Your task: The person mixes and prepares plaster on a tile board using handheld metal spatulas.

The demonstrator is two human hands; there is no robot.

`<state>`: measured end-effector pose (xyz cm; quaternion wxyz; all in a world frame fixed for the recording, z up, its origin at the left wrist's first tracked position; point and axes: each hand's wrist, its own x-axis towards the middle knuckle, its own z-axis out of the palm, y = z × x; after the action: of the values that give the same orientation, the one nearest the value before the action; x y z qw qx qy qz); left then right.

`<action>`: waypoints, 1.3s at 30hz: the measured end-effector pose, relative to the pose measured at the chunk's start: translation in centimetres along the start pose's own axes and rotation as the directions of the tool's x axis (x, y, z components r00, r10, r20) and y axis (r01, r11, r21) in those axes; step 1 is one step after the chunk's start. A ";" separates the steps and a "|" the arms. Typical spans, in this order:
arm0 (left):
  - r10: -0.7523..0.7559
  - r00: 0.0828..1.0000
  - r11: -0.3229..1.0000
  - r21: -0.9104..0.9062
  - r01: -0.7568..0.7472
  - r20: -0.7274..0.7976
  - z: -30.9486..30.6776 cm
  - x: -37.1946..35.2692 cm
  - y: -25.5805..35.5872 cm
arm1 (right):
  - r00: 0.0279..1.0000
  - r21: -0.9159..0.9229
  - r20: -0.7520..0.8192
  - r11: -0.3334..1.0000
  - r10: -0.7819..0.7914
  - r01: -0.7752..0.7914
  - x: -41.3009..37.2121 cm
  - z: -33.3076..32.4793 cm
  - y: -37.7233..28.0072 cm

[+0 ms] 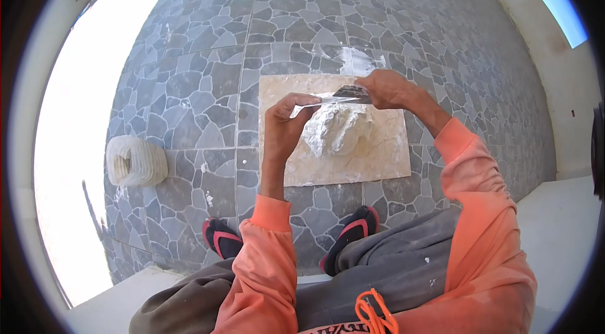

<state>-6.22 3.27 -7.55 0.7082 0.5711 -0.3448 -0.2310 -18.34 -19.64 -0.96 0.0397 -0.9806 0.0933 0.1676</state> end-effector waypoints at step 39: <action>-0.457 0.780 0.852 -0.463 0.245 -0.427 -1.2 1.5 3.5 | 0.952 0.911 -0.045 -0.379 0.301 0.163 -4.6 -2.9 -2.1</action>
<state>-4.57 3.77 -3.92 0.8148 0.5174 0.0277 -0.2599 -21.29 -17.15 3.38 0.8095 -0.5133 0.2575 -0.1220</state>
